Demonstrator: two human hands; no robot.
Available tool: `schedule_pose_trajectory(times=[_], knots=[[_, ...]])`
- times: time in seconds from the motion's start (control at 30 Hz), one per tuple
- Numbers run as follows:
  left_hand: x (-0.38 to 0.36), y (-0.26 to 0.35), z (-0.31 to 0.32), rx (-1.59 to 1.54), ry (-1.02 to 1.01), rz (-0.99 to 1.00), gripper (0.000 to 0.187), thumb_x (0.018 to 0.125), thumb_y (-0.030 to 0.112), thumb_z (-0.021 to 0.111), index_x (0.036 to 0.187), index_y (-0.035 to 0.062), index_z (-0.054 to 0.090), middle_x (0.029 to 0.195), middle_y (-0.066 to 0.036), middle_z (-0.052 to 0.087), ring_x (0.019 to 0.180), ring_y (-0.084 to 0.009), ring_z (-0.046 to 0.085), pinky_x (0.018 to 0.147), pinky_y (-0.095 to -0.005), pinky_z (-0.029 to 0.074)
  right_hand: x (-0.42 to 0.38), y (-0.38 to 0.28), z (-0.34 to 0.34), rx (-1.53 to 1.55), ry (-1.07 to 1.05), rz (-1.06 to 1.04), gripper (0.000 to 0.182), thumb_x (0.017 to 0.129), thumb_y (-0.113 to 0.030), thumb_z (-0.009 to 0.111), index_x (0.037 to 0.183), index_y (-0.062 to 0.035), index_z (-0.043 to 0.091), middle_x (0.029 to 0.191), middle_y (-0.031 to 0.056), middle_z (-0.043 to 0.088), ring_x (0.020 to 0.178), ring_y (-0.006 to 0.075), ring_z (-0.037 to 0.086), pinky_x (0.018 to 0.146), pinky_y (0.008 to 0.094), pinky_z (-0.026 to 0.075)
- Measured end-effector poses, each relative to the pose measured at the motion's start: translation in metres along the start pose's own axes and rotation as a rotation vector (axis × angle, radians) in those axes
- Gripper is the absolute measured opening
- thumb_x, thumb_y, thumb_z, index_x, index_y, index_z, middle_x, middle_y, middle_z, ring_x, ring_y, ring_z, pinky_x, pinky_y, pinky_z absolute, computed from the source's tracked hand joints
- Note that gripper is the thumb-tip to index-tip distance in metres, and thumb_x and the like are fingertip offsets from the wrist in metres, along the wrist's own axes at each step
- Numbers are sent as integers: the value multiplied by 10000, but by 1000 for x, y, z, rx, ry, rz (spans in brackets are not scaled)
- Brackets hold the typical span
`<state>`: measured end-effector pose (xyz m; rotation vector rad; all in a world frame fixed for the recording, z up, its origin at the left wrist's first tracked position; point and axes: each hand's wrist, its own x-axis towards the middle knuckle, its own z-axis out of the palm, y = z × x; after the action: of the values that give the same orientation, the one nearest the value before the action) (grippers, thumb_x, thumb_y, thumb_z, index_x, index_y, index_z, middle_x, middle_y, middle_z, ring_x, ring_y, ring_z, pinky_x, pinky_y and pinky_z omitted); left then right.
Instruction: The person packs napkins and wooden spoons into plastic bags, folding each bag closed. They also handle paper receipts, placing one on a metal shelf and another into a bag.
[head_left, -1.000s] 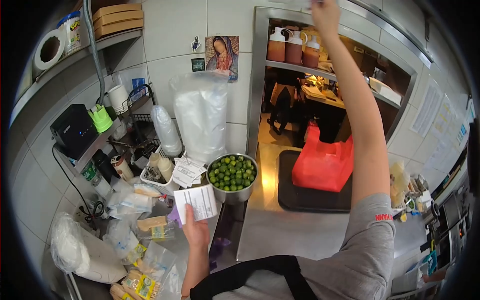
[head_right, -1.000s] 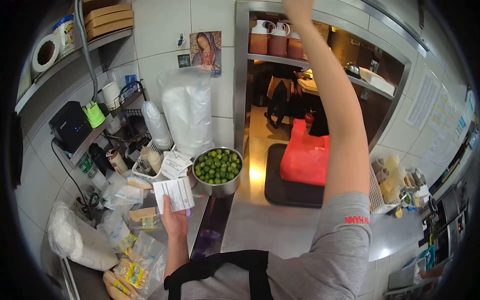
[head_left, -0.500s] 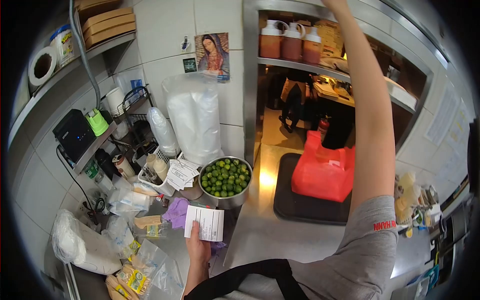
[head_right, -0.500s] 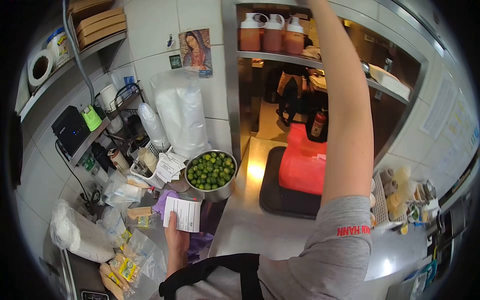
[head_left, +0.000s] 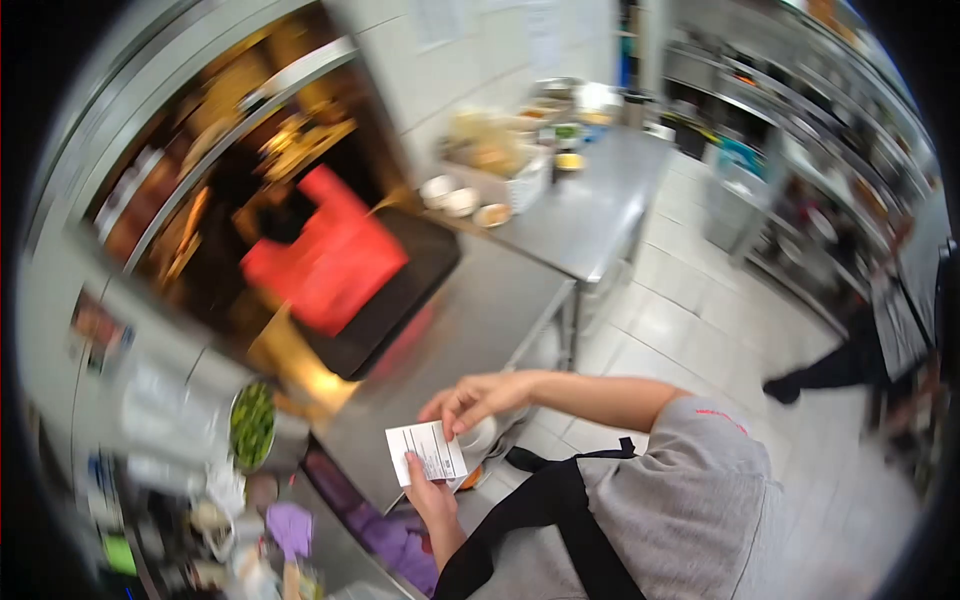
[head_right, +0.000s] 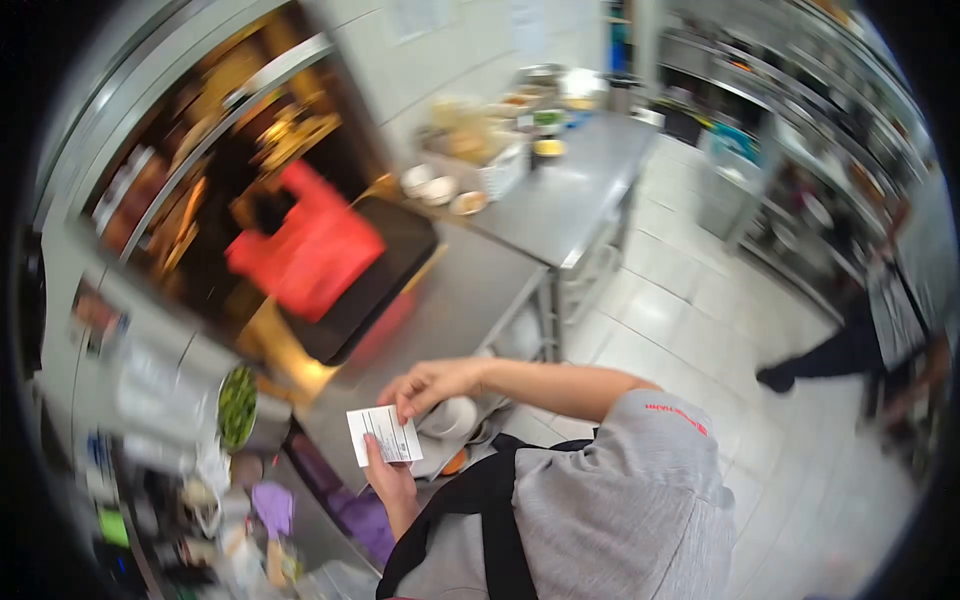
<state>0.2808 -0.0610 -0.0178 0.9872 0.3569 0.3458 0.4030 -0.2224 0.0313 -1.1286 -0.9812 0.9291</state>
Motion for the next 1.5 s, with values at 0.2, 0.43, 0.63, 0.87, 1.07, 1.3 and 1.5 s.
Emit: schedule_pose_trajectory(times=[0.2,0.43,0.63,0.87,1.07,1.3,1.5], knots=[[-29,-62,108,283,-403,-293,256,882,225,484,1074,56,468,838,-56,585,628,-122,560,446,-234,395,-197,1,9,133,577,24,270,829,-124,570,1049,32,580,1168,112,481,931,159,547,808,264,441],[-64,-150,287,338,-903,-341,148,823,70,493,952,-5,496,751,-66,574,501,-109,521,421,-211,403,-374,-52,-1,-14,1128,-227,256,802,-139,592,1028,-20,608,1135,72,523,1012,143,494,828,264,409],[-125,-241,448,341,-1341,-336,159,830,45,466,965,-24,517,755,-78,599,512,-98,537,440,-200,415,-519,-82,8,39,1327,-346,269,808,-75,560,1064,5,585,1200,95,463,1077,160,460,903,272,380],[-179,-331,567,305,-1528,-385,295,845,48,439,1134,-7,473,872,-74,602,657,-89,565,523,-194,439,-658,-113,5,-121,1794,-332,410,832,-83,527,1211,49,440,1357,163,279,1192,206,379,956,313,357],[-98,-566,536,1140,-1798,-264,267,827,199,494,1035,40,544,836,-87,607,676,-170,569,588,-279,467,-734,-112,-41,-108,1916,-855,481,855,-138,506,1254,82,349,1416,154,115,1255,247,298,993,354,329],[79,-693,452,1618,-2005,218,389,805,318,458,1081,61,553,1028,-187,576,976,-354,536,850,-425,416,-835,-144,-138,-187,2017,-813,523,853,-201,521,1261,70,337,1327,137,339,1232,207,333,991,349,333],[101,-766,555,1270,-1858,52,402,799,340,457,1064,56,564,1025,-191,575,973,-359,534,854,-425,415,-933,-239,-243,-330,1876,-907,583,847,-242,537,1281,65,297,1314,113,364,1202,200,370,980,332,344]])
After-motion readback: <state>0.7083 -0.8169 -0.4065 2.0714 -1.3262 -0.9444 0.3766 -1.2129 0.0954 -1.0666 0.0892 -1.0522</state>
